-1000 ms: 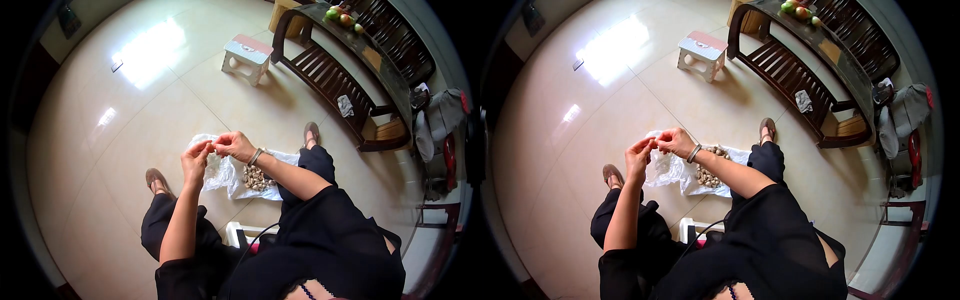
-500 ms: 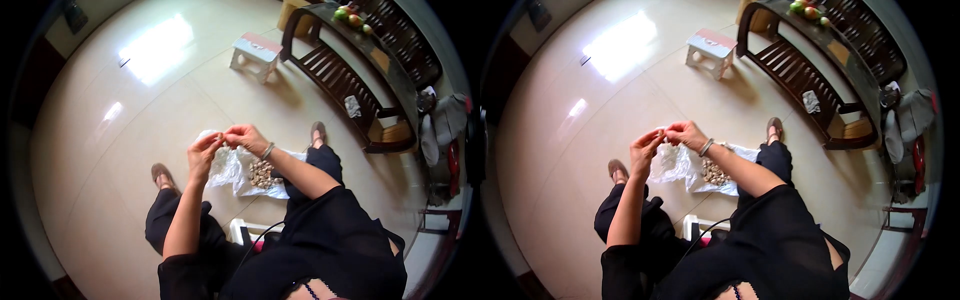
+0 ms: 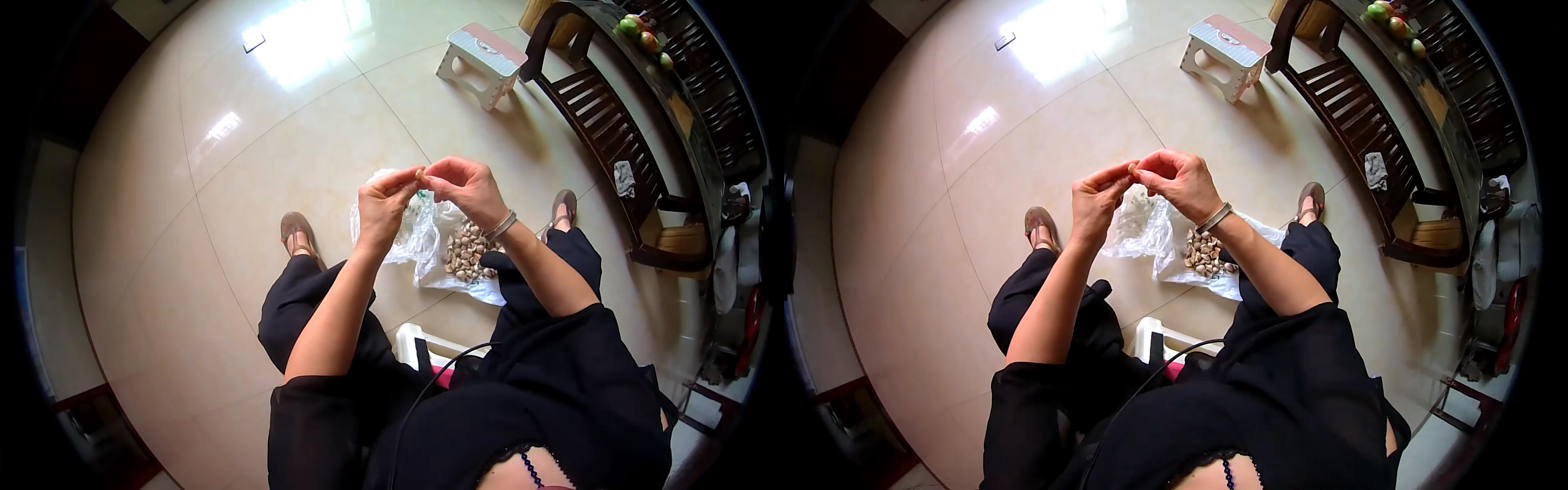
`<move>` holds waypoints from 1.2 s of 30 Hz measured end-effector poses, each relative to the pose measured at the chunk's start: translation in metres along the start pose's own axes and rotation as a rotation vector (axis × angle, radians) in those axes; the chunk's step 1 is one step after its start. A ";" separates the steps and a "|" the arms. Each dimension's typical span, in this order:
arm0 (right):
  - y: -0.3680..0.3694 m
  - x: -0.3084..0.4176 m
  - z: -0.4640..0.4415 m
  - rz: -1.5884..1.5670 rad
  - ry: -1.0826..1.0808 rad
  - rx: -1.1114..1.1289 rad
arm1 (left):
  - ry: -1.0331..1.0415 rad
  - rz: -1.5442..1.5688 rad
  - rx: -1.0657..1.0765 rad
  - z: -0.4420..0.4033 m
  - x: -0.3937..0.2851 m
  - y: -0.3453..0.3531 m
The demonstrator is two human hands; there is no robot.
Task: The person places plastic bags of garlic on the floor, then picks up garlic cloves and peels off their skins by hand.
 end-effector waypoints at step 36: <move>-0.003 -0.003 0.000 -0.145 0.100 0.027 | 0.717 -0.768 -0.139 0.012 -0.029 0.004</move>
Point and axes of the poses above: each hand's wrist, its own z-axis away from the middle knuckle, its own y-axis out of the palm, x = y × z, the point moved 4 cm from there along -z, towards the middle knuckle, and after that the axes turned 7 degrees about z, right-handed, at the moved point
